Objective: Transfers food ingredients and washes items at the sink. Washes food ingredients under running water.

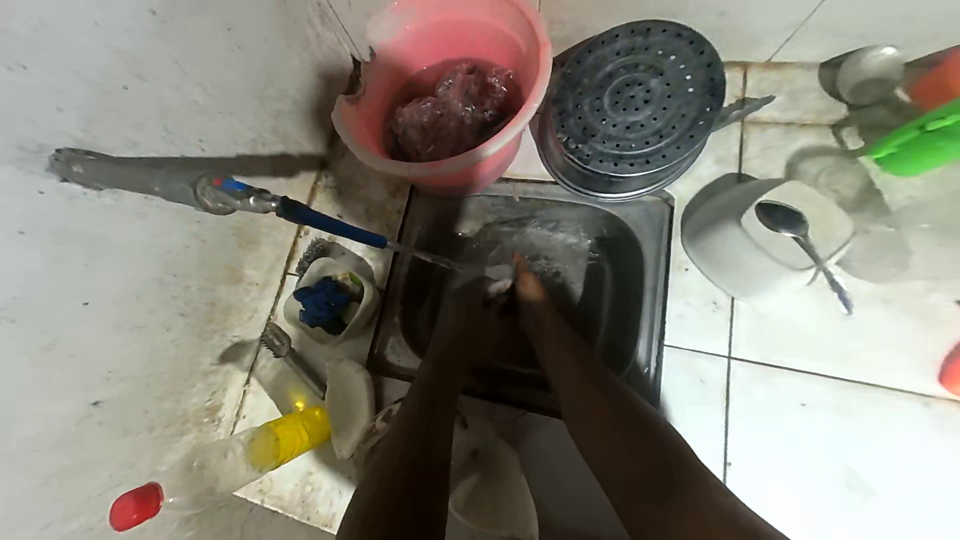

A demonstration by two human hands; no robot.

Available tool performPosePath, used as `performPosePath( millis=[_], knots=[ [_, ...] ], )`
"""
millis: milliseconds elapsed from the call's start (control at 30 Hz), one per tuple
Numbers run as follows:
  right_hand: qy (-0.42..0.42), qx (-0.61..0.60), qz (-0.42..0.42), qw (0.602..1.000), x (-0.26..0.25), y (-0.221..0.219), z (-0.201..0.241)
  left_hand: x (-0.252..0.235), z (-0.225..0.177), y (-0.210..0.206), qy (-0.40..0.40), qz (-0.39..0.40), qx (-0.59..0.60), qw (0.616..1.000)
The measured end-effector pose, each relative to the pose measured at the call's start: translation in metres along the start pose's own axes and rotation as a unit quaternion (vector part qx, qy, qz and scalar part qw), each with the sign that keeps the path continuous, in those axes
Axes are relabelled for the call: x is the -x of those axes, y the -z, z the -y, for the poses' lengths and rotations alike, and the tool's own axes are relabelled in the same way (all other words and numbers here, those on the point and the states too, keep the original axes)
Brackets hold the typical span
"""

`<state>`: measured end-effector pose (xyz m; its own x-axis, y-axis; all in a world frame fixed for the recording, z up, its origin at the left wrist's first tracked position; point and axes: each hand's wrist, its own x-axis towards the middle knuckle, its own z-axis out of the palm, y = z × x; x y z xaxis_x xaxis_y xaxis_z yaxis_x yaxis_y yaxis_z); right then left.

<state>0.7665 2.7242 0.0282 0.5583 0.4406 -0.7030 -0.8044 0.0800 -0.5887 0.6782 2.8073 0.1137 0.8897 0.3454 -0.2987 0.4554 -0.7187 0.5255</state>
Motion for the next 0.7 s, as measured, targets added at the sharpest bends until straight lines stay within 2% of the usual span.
performPosePath(
  millis=[67,100,133,267,333,433,500,567,600,633,700],
  knots=[
    [0.023,-0.203,0.146,0.968,-0.012,0.006,-0.013,-0.001,0.0,0.0,0.029,-0.057,0.135,0.989],
    [0.044,-0.235,0.19,0.952,-0.014,0.007,-0.015,-0.004,-0.001,-0.001,0.043,-0.087,0.177,0.979],
    [0.056,-0.241,0.198,0.949,-0.014,0.006,-0.016,-0.007,-0.001,-0.002,0.059,-0.111,0.21,0.97],
    [0.025,-0.176,0.091,0.98,-0.014,0.005,-0.01,-0.019,0.007,-0.022,0.174,-0.167,0.319,0.916],
    [0.018,-0.208,0.132,0.969,-0.014,0.01,-0.008,-0.025,0.001,-0.027,0.205,-0.195,0.277,0.918],
    [0.032,-0.266,0.212,0.94,-0.005,0.017,-0.008,-0.03,-0.006,-0.024,0.146,-0.198,0.057,0.968],
    [0.023,-0.226,0.173,0.958,-0.005,0.017,-0.008,-0.032,0.0,-0.029,0.082,-0.181,-0.072,0.977],
    [0.031,-0.216,0.111,0.97,-0.003,0.011,-0.001,-0.031,0.001,-0.035,0.057,-0.114,-0.157,0.979],
    [0.047,-0.226,0.093,0.969,0.002,0.007,0.003,-0.031,0.0,-0.04,0.052,-0.093,-0.148,0.983],
    [0.071,-0.223,0.094,0.968,0.008,0.002,0.006,-0.032,0.001,-0.046,0.037,-0.097,-0.086,0.991],
    [0.097,-0.107,0.096,0.985,0.026,-0.006,0.01,-0.034,0.001,-0.052,0.043,-0.117,0.142,0.982]
  ],
)
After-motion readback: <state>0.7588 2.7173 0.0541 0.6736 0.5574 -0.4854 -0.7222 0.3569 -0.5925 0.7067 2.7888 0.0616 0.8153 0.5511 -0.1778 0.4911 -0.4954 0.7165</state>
